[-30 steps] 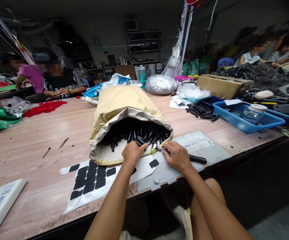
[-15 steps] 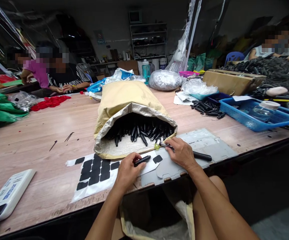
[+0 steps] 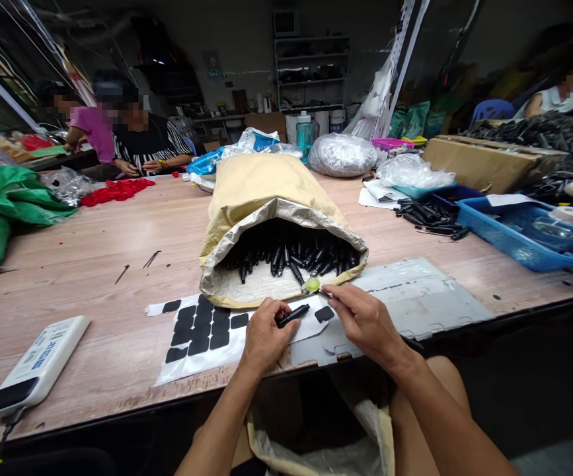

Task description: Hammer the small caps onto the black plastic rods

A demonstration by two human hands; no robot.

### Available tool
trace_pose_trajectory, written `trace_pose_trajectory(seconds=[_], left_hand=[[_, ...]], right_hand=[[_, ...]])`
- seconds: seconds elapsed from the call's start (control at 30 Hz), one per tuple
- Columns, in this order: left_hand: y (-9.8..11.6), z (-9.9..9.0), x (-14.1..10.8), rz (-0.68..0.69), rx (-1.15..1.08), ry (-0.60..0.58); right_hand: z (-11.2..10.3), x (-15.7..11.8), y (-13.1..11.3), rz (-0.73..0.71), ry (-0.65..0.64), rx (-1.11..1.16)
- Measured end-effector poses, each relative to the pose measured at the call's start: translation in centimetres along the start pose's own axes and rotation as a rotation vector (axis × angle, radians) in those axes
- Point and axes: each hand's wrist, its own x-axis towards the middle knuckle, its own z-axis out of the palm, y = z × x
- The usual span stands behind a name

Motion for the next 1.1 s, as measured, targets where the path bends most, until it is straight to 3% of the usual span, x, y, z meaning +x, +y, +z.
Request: trace_pose_trajectory(seconds=[0.17, 0.37, 0.53, 0.63, 0.73, 0.83, 0.93, 1.1], left_hand=[[0.0, 0.2, 0.1, -0.011, -0.046, 0.006], [0.3, 0.0, 0.1, -0.029, -0.029, 0.011], [0.2, 0.1, 0.1, -0.006, -0.028, 0.013], [0.0, 0.2, 0.2, 0.003, -0.025, 0.016], [-0.1, 0.2, 0.2, 0.017, -0.020, 0.018], [-0.2, 0.2, 0.1, 0.024, -0.014, 0.018], [-0.3, 0.1, 0.1, 0.008, -0.033, 0.021], [-0.1, -0.1, 0.2, -0.035, -0.072, 0.034]], right_hand=[[1.0, -0.6, -2.6, -0.021, -0.102, -0.009], [1.4, -1.2, -2.8, -0.018, -0.171, -0.100], [0.7, -0.9, -2.3, 0.034, -0.075, -0.092], [0.7, -1.0, -2.0, 0.060, -0.088, -0.084], [0.9, -1.1, -1.5, 0.082, -0.123, -0.061], [0.8, -0.8, -0.4, 0.123, -0.071, -0.082], [0.5, -0.1, 1.3, 0.148, -0.026, -0.197], [0.6, 0.5, 4.0, 0.126, -0.062, -0.419]])
